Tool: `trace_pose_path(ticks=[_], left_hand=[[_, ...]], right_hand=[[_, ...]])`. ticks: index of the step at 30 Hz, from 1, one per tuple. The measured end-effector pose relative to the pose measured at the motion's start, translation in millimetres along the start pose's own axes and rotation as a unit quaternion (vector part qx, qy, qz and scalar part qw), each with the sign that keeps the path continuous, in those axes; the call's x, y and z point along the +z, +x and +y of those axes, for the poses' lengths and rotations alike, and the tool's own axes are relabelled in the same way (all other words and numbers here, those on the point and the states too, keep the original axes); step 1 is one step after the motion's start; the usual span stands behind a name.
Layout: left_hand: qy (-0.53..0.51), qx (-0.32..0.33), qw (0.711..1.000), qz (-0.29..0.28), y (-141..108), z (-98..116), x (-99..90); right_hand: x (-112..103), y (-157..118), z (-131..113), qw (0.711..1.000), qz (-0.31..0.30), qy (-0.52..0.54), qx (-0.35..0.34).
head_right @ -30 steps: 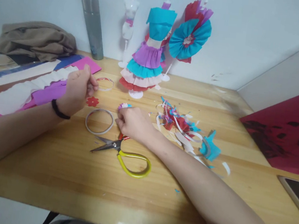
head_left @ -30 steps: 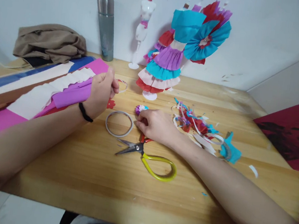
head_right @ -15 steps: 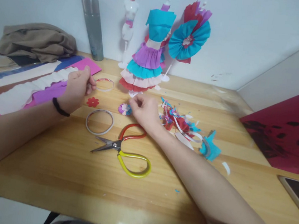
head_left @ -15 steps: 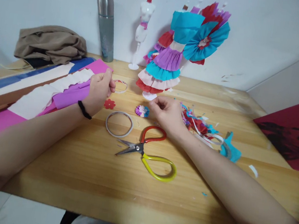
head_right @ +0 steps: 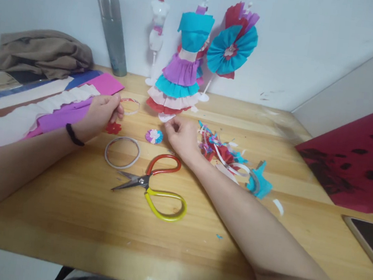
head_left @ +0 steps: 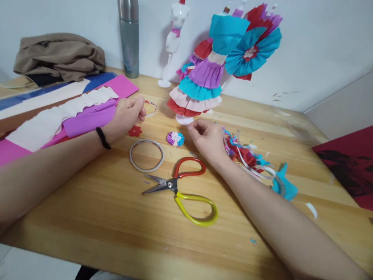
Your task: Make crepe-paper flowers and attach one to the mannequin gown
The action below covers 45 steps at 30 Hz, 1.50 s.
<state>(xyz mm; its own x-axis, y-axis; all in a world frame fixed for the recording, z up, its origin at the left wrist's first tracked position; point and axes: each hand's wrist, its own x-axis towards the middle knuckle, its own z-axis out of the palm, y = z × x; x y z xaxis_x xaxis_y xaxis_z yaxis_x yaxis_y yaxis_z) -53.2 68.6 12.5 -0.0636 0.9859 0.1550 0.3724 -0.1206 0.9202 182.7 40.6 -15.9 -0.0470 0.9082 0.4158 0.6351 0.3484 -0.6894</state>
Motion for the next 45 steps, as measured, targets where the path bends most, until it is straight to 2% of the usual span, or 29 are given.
trace_pose_path(ticks=[9,12,14,16,19,22,24,31,36,45], left_hand=[[0.069,0.009,0.994,-0.084,-1,4,-1.2],[0.098,0.025,0.991,-0.089,-1,8,-4.1],[0.163,0.041,0.982,-0.084,2,11,-9.5],[0.274,0.063,0.955,-0.092,7,12,-16.7],[0.412,0.083,0.893,-0.16,13,14,-27.1],[0.474,0.106,0.843,-0.232,13,19,-32.0],[0.488,0.116,0.828,-0.249,9,23,-30.9],[0.457,0.12,0.839,-0.269,-2,29,-18.4],[0.411,0.116,0.872,-0.241,-4,27,-14.4],[0.365,0.12,0.907,-0.171,-5,28,-12.6]], right_hand=[[4,-1,5,0.998,-0.054,0.001,-0.029],[3,-1,5,0.998,-0.058,-0.015,-0.027],[3,0,5,0.998,-0.057,-0.022,-0.02],[3,0,6,0.998,-0.054,-0.025,-0.012],[4,1,7,0.999,-0.046,-0.026,-0.002],[4,2,6,0.999,-0.046,-0.025,0.005],[4,2,6,0.999,-0.05,-0.015,0.01],[4,1,7,0.997,-0.066,0.024,0.034],[4,1,8,0.996,-0.086,0.009,0.036],[3,2,7,0.994,-0.102,-0.006,0.034]])
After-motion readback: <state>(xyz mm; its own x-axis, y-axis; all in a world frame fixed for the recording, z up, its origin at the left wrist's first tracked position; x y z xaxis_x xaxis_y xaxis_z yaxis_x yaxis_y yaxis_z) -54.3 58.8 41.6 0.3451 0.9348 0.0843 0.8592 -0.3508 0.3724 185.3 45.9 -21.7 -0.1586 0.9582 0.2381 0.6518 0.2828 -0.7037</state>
